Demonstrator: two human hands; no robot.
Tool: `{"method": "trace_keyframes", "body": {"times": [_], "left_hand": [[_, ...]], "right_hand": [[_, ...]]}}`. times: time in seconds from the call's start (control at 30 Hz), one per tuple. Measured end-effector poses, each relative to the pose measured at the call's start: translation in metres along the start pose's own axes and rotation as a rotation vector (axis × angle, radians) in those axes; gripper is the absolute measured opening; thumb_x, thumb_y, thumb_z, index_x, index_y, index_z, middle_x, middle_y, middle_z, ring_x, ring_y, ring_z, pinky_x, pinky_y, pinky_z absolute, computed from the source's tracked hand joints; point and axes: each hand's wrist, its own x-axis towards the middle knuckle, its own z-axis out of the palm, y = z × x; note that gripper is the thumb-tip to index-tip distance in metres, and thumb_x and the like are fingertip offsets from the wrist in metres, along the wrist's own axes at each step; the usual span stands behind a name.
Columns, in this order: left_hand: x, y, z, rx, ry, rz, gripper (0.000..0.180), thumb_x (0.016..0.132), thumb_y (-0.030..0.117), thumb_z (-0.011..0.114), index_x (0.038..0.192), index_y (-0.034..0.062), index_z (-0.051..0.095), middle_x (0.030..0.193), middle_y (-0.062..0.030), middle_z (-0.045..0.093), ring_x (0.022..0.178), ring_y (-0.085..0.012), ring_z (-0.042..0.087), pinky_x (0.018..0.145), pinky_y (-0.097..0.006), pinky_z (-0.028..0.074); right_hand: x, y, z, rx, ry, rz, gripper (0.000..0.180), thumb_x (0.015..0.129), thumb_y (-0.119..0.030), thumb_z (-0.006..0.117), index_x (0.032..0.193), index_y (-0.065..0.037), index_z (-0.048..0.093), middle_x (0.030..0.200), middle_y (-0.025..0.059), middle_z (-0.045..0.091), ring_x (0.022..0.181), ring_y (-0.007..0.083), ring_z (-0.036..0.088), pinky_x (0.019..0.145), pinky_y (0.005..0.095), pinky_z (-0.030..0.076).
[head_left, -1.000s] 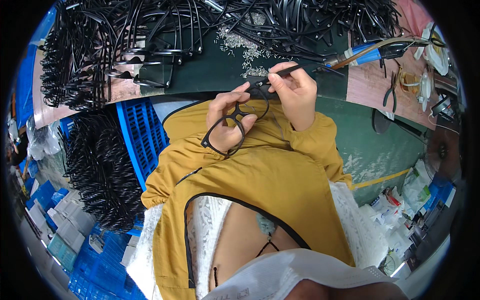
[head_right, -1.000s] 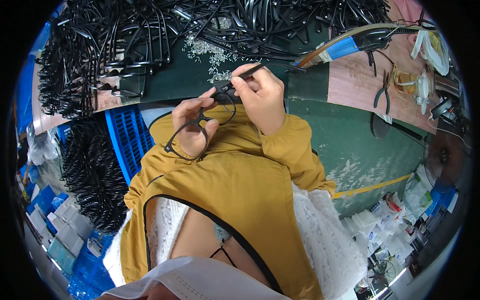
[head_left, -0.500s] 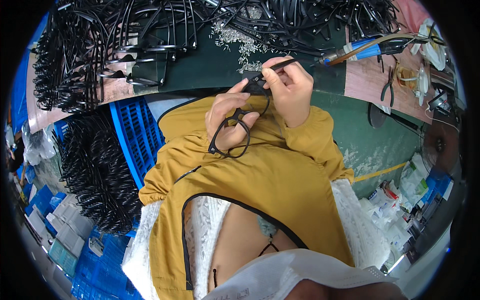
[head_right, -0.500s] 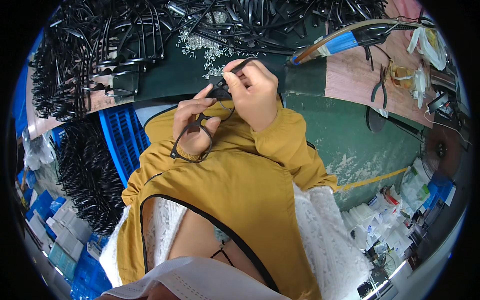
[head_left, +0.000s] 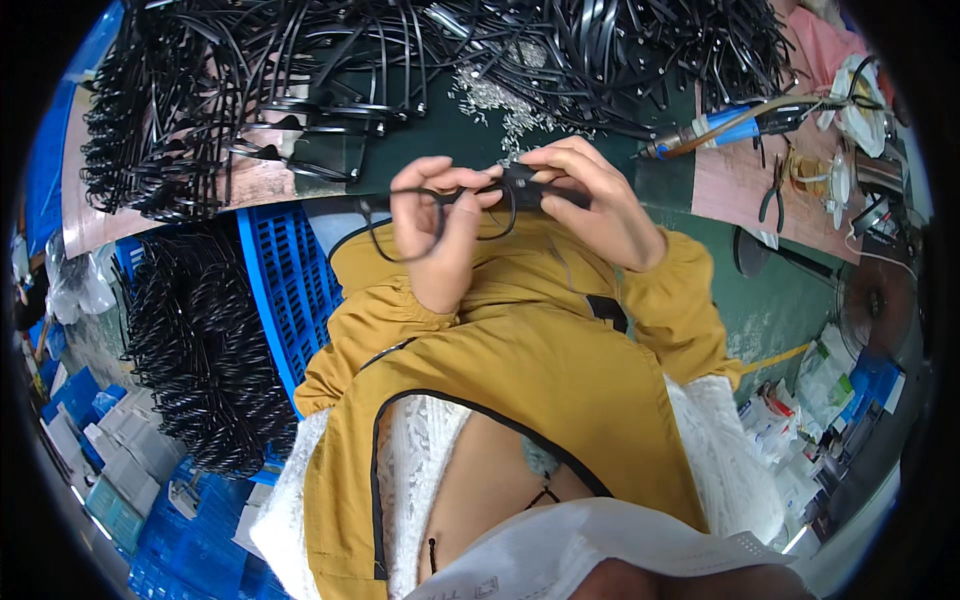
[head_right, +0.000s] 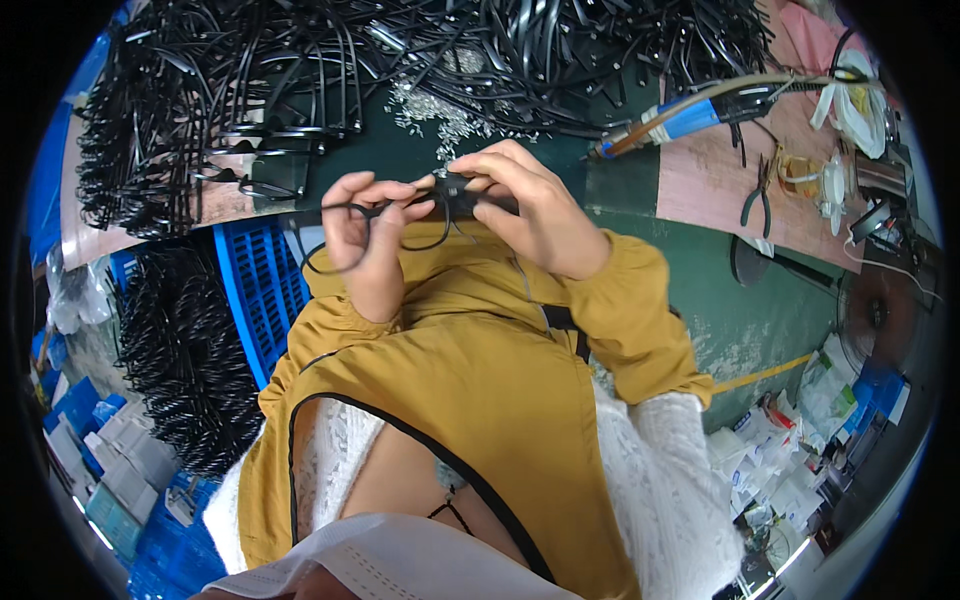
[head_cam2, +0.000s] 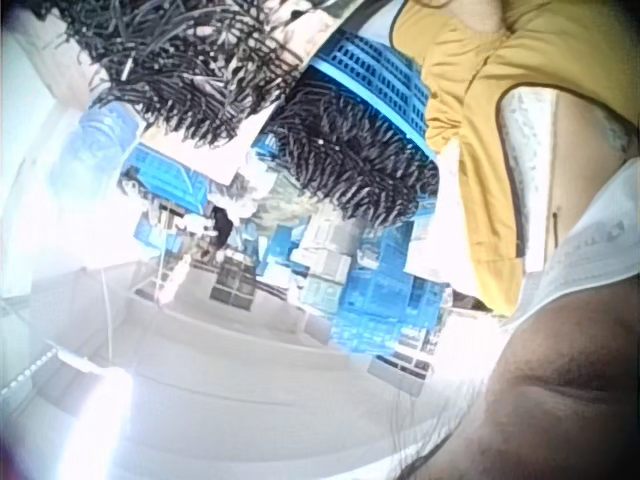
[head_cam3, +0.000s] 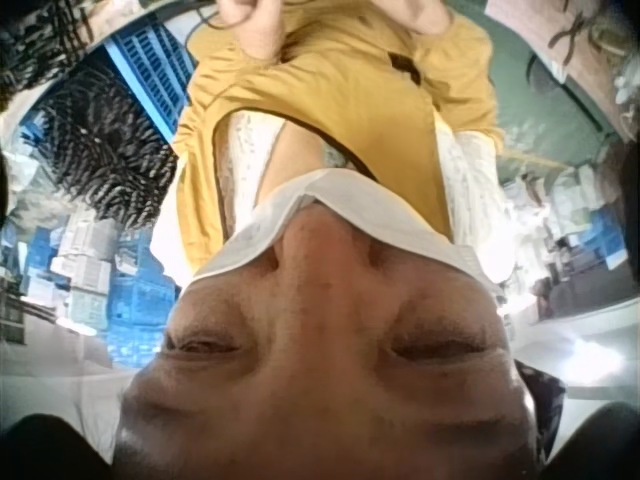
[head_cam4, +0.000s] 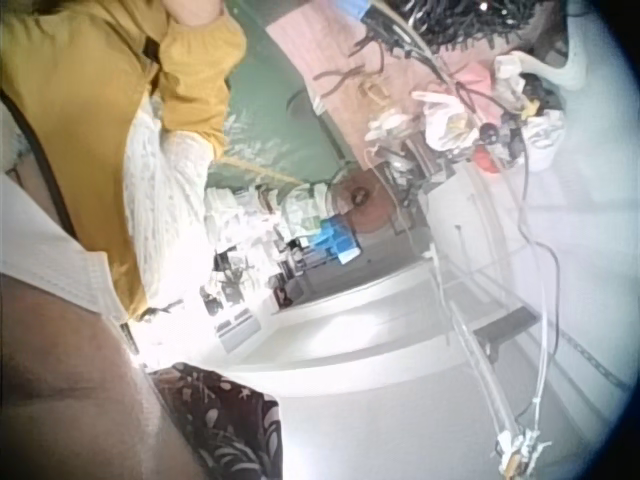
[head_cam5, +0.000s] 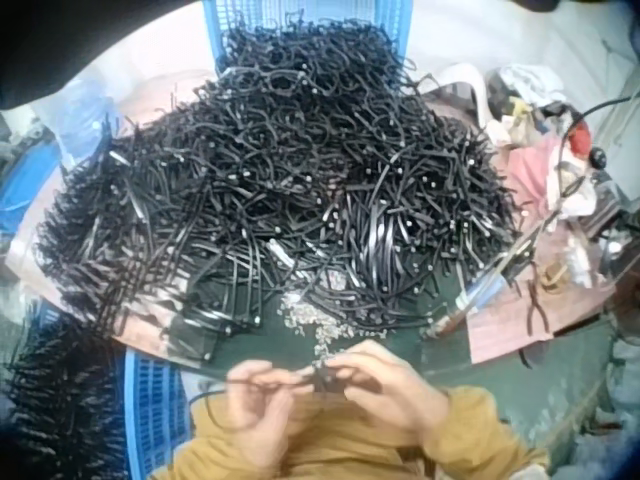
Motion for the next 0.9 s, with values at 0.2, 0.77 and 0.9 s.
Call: {"method": "trace_keyframes", "body": {"times": [0.2, 0.77, 0.9], "left_hand": [[0.026, 0.020, -0.008, -0.213, -0.015, -0.232, 0.022, 0.104, 0.011, 0.052, 0.120, -0.0049, 0.056, 0.087, -0.0132, 0.068, 0.081, -0.0253, 0.074, 0.071, -0.030, 0.062], [0.031, 0.005, -0.012, -0.024, -0.054, -0.260, 0.024, 0.105, 0.016, 0.052, 0.114, -0.0045, 0.060, 0.081, -0.0128, 0.067, 0.072, -0.0249, 0.073, 0.059, -0.027, 0.059], [0.030, 0.007, -0.011, -0.055, -0.026, -0.275, 0.022, 0.106, 0.015, 0.055, 0.113, -0.0048, 0.059, 0.081, -0.0118, 0.068, 0.073, -0.0217, 0.073, 0.060, -0.026, 0.058]], "right_hand": [[0.140, -0.039, -0.007, -0.840, 0.297, -0.459, 0.027, 0.093, -0.002, 0.058, 0.118, -0.003, 0.069, 0.103, 0.0115, 0.067, 0.090, 0.0232, 0.068, 0.082, 0.0337, 0.055], [0.182, -0.049, -0.021, -0.375, 0.597, -0.698, 0.018, 0.091, 0.003, 0.059, 0.097, -0.003, 0.075, 0.085, 0.0096, 0.068, 0.074, 0.0220, 0.064, 0.067, 0.0310, 0.051], [0.162, -0.052, -0.027, 0.750, 0.248, -0.043, 0.026, 0.098, -0.012, 0.057, 0.119, 0.000, 0.068, 0.085, 0.0012, 0.065, 0.072, 0.0105, 0.058, 0.061, 0.0240, 0.048]]}}
